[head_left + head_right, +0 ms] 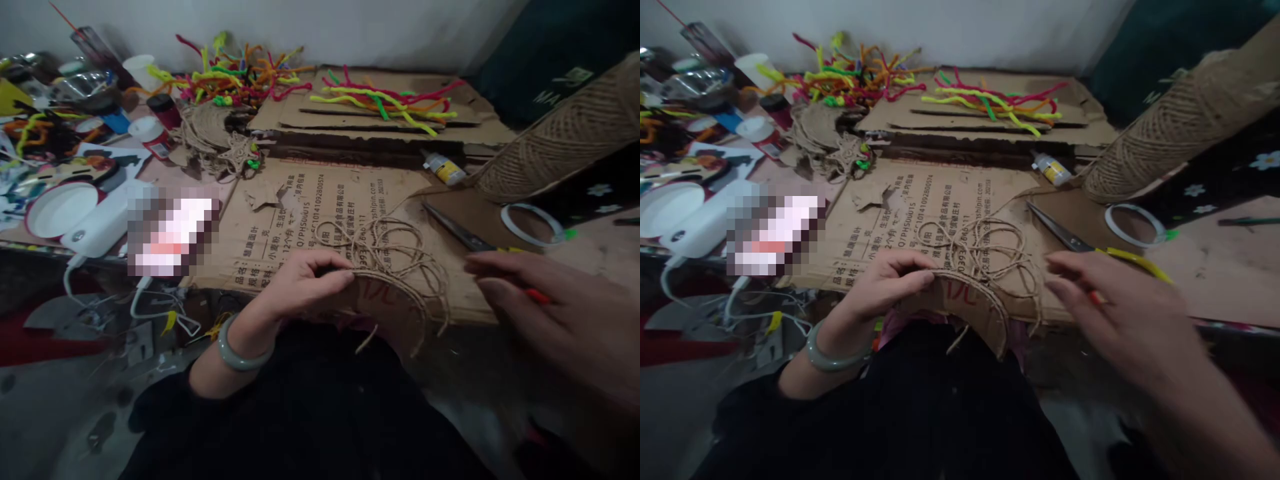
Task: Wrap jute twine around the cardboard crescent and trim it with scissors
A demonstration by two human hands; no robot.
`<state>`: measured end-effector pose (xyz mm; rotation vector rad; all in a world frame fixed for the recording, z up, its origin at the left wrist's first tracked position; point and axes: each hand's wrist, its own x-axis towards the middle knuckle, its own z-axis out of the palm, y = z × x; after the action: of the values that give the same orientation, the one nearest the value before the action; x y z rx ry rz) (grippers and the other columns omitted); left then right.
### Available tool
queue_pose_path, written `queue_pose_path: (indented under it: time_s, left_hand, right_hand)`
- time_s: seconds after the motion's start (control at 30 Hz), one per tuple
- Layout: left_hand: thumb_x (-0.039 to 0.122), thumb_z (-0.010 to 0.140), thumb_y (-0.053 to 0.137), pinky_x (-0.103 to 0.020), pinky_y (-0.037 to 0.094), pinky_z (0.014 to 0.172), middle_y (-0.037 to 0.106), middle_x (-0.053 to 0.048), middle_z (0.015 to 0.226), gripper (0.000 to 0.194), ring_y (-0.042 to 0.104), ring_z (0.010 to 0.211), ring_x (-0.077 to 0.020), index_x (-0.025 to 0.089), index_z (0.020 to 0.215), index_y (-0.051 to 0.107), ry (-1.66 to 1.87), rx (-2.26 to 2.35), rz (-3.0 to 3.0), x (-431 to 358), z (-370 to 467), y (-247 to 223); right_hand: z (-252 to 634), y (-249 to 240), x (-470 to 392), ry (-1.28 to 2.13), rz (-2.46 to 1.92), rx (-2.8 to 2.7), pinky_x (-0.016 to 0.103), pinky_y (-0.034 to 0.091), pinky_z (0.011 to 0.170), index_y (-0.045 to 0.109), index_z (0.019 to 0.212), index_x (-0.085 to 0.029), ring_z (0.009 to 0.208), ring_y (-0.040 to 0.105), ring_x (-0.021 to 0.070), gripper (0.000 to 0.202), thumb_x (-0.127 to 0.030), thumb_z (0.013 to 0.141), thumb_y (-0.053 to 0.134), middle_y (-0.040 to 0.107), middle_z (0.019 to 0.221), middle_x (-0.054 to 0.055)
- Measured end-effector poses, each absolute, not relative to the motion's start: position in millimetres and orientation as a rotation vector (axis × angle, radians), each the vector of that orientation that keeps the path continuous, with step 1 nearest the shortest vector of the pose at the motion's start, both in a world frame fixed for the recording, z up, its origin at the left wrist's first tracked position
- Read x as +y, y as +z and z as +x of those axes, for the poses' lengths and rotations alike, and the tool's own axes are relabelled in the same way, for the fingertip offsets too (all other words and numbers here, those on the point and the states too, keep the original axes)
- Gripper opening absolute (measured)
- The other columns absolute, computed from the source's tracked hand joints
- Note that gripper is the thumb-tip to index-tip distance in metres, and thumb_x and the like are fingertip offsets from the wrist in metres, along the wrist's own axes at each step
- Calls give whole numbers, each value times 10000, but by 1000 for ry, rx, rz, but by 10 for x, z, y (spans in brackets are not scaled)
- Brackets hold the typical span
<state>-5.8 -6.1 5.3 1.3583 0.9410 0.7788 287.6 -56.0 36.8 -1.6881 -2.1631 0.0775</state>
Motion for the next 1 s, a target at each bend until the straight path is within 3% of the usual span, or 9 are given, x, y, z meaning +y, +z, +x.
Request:
queue_pose_path:
  time_s: [0.2, 0.37, 0.53, 0.67, 0.83, 1.0]
  left_hand:
    - [268, 778, 657, -226, 428, 588, 658, -3, 667, 127, 545, 619, -106, 162, 752, 723, 782, 985, 1460, -65, -60, 36]
    - [314, 784, 682, -241, 461, 624, 695, -25, 700, 171, 588, 654, -126, 157, 804, 749, 757, 990, 1420, -60, -74, 25]
    - [524, 729, 739, -276, 529, 699, 757, -69, 892, 398, 678, 785, -180, 196, 955, 763, 892, 894, 1124, -31, -62, -53]
    - [704, 727, 621, -293, 542, 639, 741, -69, 764, 554, 692, 695, -182, 181, 866, 738, 1150, 852, 802, 6, -16, -40]
    - [396, 641, 820, -249, 523, 668, 758, -41, 813, 378, 712, 761, -166, 179, 928, 705, 1173, 866, 794, 131, 126, 316]
    - [368, 642, 834, -261, 504, 722, 736, -32, 934, 386, 671, 875, -163, 186, 944, 677, 1166, 780, 951, 556, 399, 680]
  right_hand:
    - [2140, 356, -384, 379, -1260, -2280, 289, 526, 704, 684, 1068, -151, 857, 714, 190, 303, -363, 934, 514, 763, 984, 77]
    - [2014, 259, -291, 573, -1325, -2168, 238, 474, 586, 704, 926, -197, 664, 674, 133, 187, -240, 897, 524, 740, 765, 6]
    - [2142, 201, -226, 831, -1404, -1787, 224, 438, 517, 688, 842, -215, 560, 587, 107, 139, -291, 865, 575, 670, 664, -10]
    - [2244, 206, -60, 975, -1320, -1334, 231, 435, 509, 659, 795, -229, 546, 539, 98, 119, -348, 801, 648, 629, 661, -21]
    - [2204, 408, 284, 1112, -1094, -925, 253, 503, 562, 592, 741, -237, 566, 563, 104, 190, -317, 654, 741, 621, 665, -37]
    - [2086, 597, 553, 1184, -999, -882, 256, 496, 542, 549, 753, -229, 545, 553, 103, 223, -315, 632, 715, 611, 647, -49]
